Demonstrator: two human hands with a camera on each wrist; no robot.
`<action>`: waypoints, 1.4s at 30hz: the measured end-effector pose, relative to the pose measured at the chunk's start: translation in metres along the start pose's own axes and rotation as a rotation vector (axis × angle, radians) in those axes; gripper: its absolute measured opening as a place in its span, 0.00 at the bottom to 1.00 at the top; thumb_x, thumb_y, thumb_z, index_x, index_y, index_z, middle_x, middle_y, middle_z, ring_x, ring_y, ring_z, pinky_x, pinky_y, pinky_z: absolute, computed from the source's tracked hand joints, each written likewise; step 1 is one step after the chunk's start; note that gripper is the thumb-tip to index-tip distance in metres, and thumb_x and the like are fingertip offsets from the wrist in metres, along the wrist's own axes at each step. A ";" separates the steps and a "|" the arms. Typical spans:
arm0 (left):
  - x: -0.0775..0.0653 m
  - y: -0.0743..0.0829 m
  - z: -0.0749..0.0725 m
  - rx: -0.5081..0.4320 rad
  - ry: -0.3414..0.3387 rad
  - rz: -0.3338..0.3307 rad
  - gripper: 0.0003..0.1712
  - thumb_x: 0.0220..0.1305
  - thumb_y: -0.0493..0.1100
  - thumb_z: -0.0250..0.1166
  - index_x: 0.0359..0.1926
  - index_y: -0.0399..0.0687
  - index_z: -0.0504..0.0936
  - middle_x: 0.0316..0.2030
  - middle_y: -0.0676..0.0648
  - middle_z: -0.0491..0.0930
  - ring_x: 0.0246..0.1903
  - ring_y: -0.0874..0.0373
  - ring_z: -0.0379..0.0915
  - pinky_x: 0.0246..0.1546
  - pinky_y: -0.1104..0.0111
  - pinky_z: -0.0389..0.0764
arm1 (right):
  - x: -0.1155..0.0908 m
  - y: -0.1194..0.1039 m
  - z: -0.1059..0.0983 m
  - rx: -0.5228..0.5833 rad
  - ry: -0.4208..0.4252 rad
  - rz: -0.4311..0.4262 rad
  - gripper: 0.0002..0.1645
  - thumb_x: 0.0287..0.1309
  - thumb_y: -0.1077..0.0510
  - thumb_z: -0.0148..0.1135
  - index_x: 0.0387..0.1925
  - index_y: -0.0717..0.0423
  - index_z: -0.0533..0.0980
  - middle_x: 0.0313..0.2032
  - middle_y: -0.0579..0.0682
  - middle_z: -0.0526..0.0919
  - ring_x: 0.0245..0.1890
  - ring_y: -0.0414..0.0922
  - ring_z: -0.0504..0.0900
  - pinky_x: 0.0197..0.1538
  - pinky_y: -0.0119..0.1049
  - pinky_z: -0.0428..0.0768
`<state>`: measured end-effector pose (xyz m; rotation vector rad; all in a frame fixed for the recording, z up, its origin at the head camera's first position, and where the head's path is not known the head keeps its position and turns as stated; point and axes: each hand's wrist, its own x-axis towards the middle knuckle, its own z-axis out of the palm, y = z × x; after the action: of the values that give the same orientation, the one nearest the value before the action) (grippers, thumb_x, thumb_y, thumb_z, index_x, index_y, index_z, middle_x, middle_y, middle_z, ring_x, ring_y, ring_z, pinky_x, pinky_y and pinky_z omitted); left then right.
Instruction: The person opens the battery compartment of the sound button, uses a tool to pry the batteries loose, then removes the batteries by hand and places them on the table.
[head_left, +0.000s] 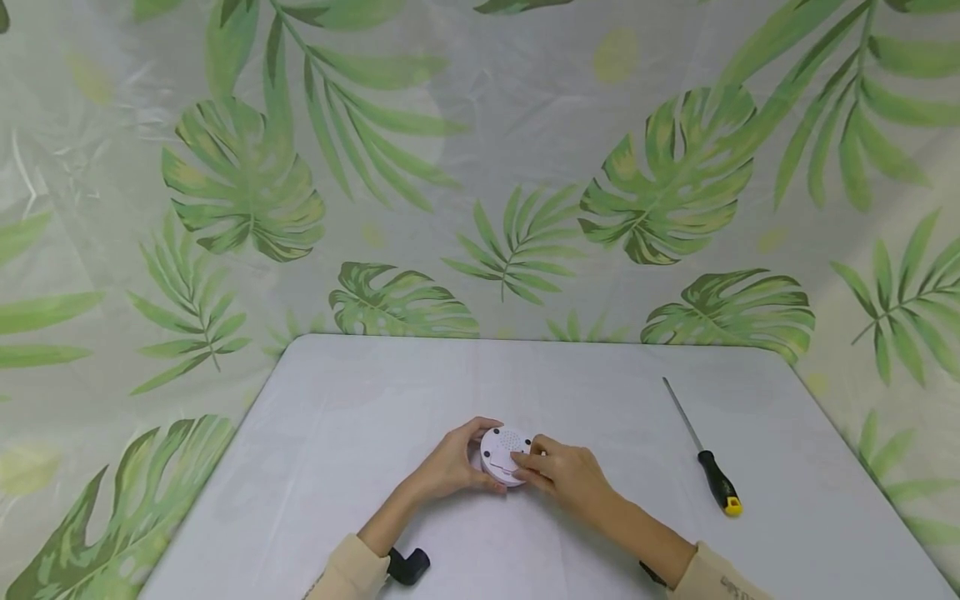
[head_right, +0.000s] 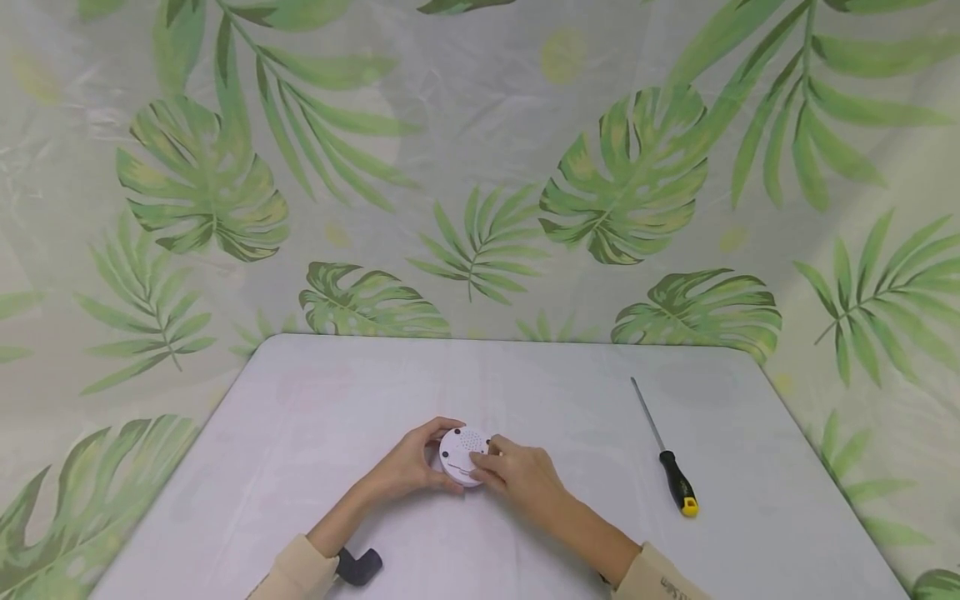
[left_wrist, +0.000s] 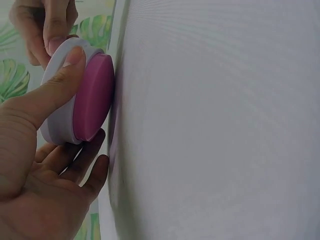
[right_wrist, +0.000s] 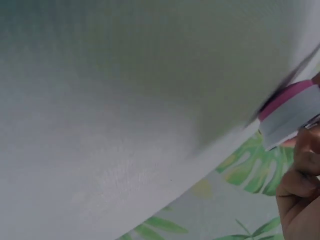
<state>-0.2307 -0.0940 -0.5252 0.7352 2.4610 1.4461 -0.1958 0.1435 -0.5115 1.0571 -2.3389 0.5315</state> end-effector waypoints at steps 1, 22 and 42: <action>0.000 0.000 0.000 -0.004 -0.003 -0.003 0.52 0.40 0.44 0.88 0.68 0.49 0.73 0.57 0.51 0.85 0.55 0.57 0.79 0.64 0.59 0.71 | 0.000 0.000 0.000 0.015 -0.022 0.032 0.17 0.51 0.51 0.78 0.43 0.53 0.90 0.28 0.41 0.77 0.21 0.25 0.59 0.23 0.15 0.57; -0.002 0.002 0.000 -0.027 -0.004 -0.015 0.52 0.41 0.43 0.88 0.69 0.51 0.72 0.57 0.52 0.84 0.54 0.59 0.78 0.60 0.63 0.73 | 0.005 -0.008 0.007 0.065 0.158 -0.122 0.11 0.39 0.64 0.83 0.27 0.53 0.87 0.25 0.40 0.79 0.19 0.27 0.67 0.24 0.12 0.60; -0.002 0.003 0.001 -0.022 0.002 0.000 0.52 0.41 0.43 0.87 0.68 0.49 0.73 0.56 0.50 0.85 0.53 0.58 0.78 0.60 0.60 0.73 | 0.002 -0.013 0.005 0.040 0.143 -0.052 0.12 0.43 0.64 0.80 0.28 0.52 0.82 0.27 0.41 0.77 0.21 0.29 0.74 0.24 0.13 0.60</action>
<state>-0.2277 -0.0934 -0.5234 0.7296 2.4424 1.4720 -0.1884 0.1320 -0.5123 1.0585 -2.1792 0.6157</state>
